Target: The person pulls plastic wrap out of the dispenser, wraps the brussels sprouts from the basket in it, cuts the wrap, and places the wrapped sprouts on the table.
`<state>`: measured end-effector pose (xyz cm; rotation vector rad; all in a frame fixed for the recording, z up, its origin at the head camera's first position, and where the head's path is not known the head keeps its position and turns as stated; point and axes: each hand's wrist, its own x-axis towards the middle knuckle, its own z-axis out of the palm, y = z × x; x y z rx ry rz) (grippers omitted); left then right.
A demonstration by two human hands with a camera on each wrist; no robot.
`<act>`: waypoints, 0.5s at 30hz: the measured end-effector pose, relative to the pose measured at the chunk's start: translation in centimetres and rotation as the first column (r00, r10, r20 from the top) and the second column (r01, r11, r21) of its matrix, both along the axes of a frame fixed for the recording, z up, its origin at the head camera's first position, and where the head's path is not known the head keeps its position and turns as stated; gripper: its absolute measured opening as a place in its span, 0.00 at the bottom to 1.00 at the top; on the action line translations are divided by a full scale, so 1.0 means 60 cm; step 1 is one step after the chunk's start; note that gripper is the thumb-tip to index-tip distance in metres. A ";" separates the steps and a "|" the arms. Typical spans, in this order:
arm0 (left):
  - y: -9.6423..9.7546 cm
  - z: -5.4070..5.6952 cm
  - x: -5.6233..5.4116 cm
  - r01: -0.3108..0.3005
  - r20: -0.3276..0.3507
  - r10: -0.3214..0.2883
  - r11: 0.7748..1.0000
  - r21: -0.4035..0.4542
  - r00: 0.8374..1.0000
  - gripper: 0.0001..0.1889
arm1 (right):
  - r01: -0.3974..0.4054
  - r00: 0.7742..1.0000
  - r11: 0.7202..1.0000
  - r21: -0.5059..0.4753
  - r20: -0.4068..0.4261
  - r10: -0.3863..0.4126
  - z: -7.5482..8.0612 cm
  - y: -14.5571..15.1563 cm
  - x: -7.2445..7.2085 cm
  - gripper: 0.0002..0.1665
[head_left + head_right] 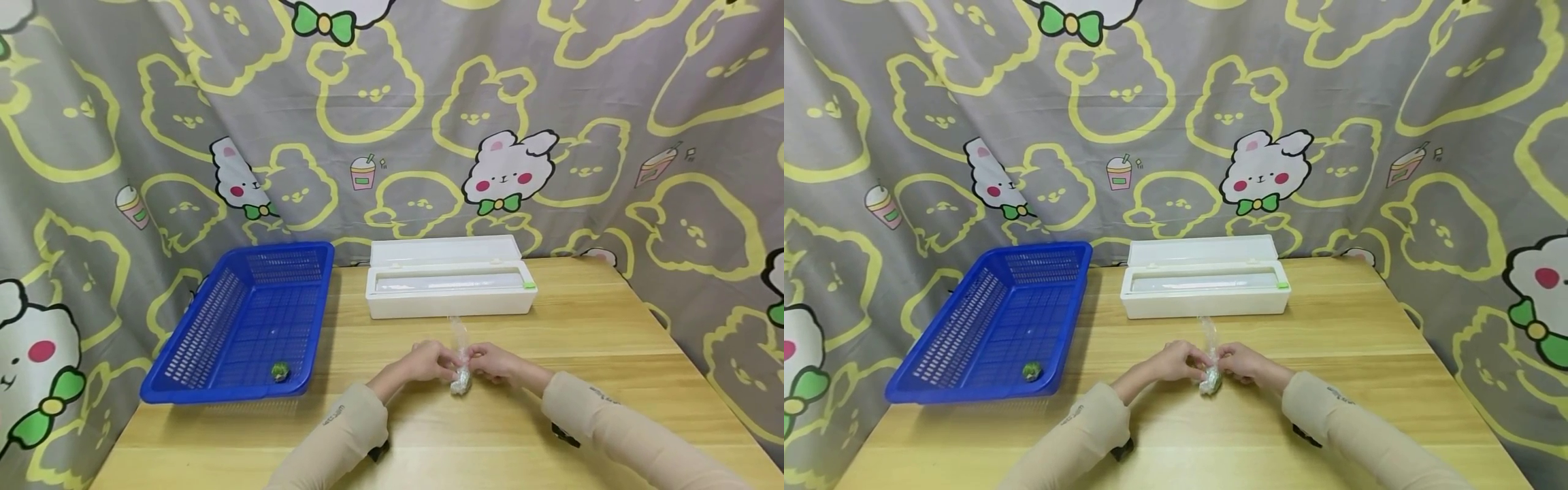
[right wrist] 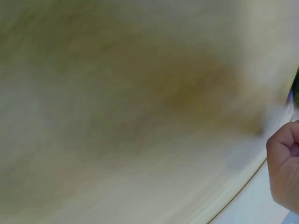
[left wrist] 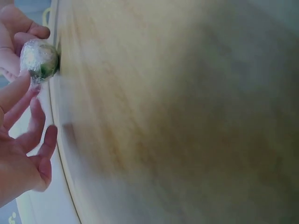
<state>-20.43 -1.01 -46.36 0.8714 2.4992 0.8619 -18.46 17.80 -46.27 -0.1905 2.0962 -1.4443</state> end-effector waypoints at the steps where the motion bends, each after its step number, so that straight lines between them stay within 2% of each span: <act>1: 0.000 0.000 0.001 -0.008 0.026 0.007 1.000 0.019 1.000 0.09 | -0.001 1.000 1.000 -0.006 -0.006 0.001 -0.001 -0.001 0.001 0.08; 4: 0.001 -0.004 0.001 -0.033 0.098 0.024 0.995 0.092 0.995 0.09 | 0.010 1.000 1.000 -0.023 -0.020 -0.011 -0.003 -0.003 0.006 0.09; 9: 0.000 -0.009 -0.001 -0.079 0.183 0.044 0.979 0.188 0.982 0.17 | 0.040 0.999 0.998 -0.054 -0.029 -0.042 -0.007 -0.009 0.014 0.11; 12: -0.002 -0.010 -0.003 -0.070 0.193 0.033 0.979 0.191 0.981 0.21 | 0.047 0.999 0.997 -0.068 -0.021 -0.049 -0.009 -0.013 0.017 0.09; 15: -0.003 -0.007 -0.005 -0.018 0.148 -0.005 0.988 0.156 0.989 0.18 | 0.066 0.998 0.994 -0.084 0.007 -0.065 -0.010 -0.015 0.019 0.08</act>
